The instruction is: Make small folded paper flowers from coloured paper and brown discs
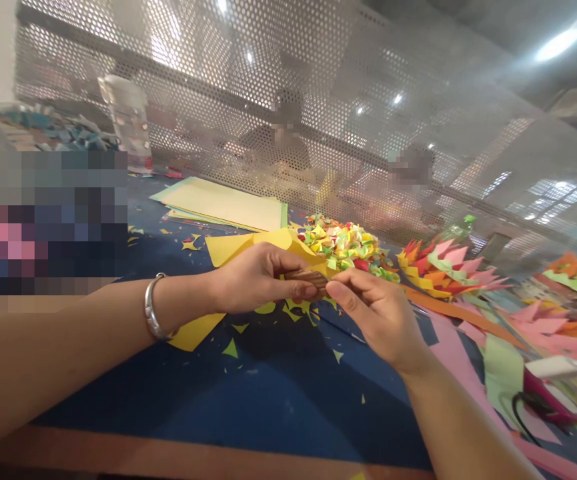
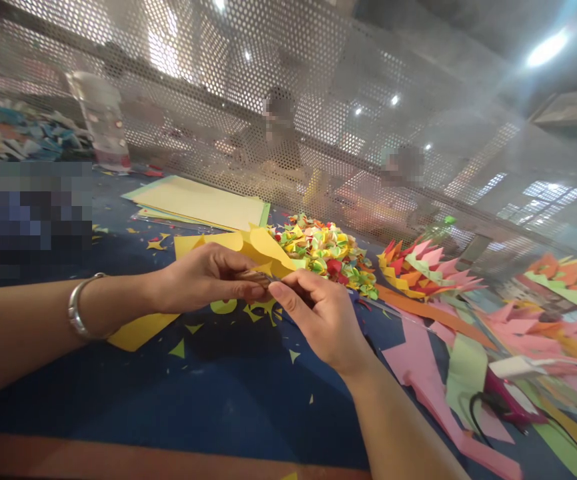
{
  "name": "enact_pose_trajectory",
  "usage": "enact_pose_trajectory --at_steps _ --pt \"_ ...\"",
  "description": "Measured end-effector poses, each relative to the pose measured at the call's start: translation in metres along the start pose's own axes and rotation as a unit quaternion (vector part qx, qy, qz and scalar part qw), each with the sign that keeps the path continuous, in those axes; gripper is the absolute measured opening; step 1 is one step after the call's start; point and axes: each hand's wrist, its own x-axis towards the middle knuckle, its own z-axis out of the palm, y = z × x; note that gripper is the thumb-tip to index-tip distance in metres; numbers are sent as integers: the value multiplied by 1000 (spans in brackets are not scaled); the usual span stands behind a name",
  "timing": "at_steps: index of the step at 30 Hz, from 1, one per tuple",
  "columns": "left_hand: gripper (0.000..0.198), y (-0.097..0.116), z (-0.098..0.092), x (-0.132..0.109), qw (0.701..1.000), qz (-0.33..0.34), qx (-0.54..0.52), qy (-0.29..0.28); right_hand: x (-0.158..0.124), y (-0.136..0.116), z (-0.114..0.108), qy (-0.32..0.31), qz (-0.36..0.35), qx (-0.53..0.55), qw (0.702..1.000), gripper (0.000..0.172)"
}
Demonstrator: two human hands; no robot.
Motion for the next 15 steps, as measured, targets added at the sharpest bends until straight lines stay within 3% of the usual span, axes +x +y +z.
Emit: enact_pose_trajectory --at_steps 15 --pt "9 5 -2 1 1000 -20 -11 -6 -1 2 -2 3 -5 -19 1000 34"
